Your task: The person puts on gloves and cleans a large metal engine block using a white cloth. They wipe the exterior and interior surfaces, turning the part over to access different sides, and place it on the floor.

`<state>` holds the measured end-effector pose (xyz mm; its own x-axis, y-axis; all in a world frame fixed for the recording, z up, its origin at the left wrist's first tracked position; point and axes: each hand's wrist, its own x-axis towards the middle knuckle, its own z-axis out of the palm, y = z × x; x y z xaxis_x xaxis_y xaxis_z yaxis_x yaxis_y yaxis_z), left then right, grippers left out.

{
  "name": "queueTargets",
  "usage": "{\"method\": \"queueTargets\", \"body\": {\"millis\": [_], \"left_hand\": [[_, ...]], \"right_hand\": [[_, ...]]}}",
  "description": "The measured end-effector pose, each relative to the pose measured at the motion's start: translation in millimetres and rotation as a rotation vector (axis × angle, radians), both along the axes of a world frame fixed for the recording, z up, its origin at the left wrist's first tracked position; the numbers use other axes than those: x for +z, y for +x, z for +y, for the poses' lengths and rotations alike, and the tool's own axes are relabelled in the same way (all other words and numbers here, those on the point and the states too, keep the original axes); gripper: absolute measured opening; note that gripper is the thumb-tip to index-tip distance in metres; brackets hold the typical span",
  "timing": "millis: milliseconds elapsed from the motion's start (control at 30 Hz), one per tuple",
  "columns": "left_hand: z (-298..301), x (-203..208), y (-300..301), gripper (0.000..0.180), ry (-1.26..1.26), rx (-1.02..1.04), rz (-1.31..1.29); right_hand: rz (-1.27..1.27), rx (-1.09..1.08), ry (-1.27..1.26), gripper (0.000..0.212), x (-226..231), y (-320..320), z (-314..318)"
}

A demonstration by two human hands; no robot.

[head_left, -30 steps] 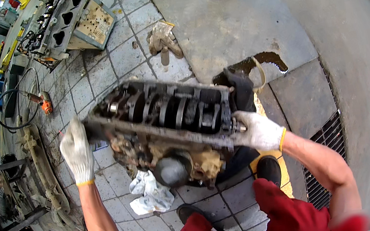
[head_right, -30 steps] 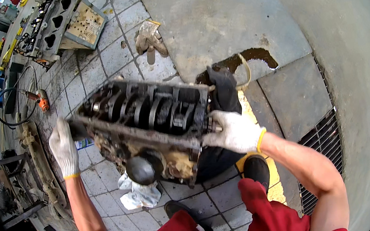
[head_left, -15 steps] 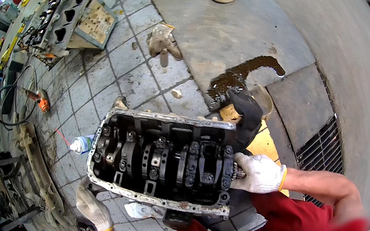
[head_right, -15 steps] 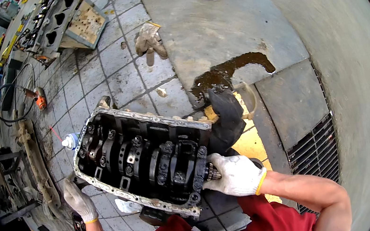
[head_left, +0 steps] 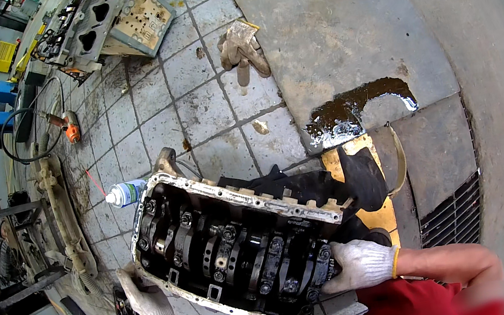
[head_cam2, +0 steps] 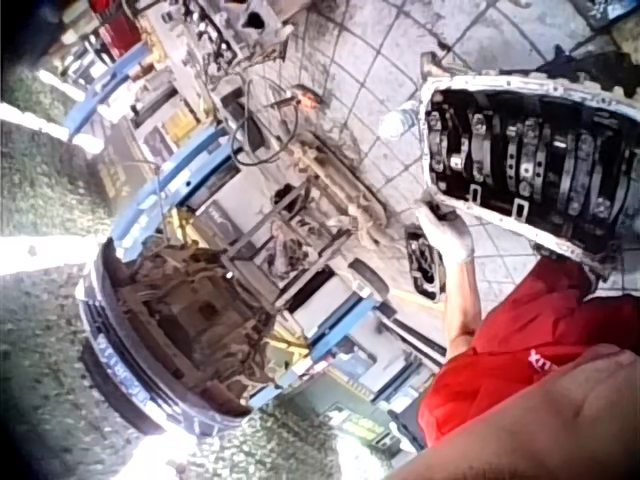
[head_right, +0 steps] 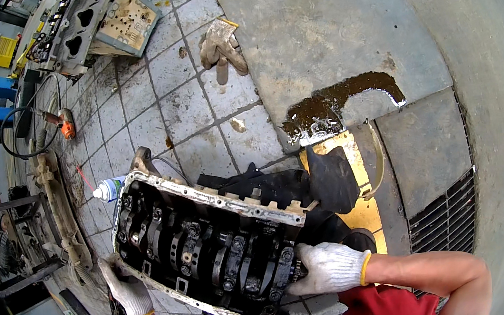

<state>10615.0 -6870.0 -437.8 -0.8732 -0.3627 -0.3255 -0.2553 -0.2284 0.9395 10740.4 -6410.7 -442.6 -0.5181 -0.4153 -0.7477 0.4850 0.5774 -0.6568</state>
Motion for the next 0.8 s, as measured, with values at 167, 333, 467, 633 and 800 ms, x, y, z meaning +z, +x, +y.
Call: {"method": "queueTargets", "body": {"millis": [167,333,467,633,800], "left_hand": [[29.9,14.3,-10.1,0.036,-0.002,0.080,-0.030],[41.7,18.8,-11.6,0.047,-0.023,0.000,-0.108],[47.2,19.0,-10.7,0.053,0.042,-0.118,-0.112],[55.0,16.7,-14.5,0.049,-0.063,0.026,-0.154],[69.1,18.3,-17.4,0.055,-0.184,0.007,-0.159]], "right_hand": [[-0.026,0.048,-0.125,0.084,-5.4,-11.1,11.3],[-0.024,0.091,-0.180,0.091,-18.3,-13.2,17.7],[-0.084,0.165,-0.243,0.098,-32.9,-15.4,20.4],[0.074,0.136,-0.312,0.093,-46.8,-13.5,19.1],[0.137,0.057,-0.506,0.075,-62.0,6.6,14.2]]}}
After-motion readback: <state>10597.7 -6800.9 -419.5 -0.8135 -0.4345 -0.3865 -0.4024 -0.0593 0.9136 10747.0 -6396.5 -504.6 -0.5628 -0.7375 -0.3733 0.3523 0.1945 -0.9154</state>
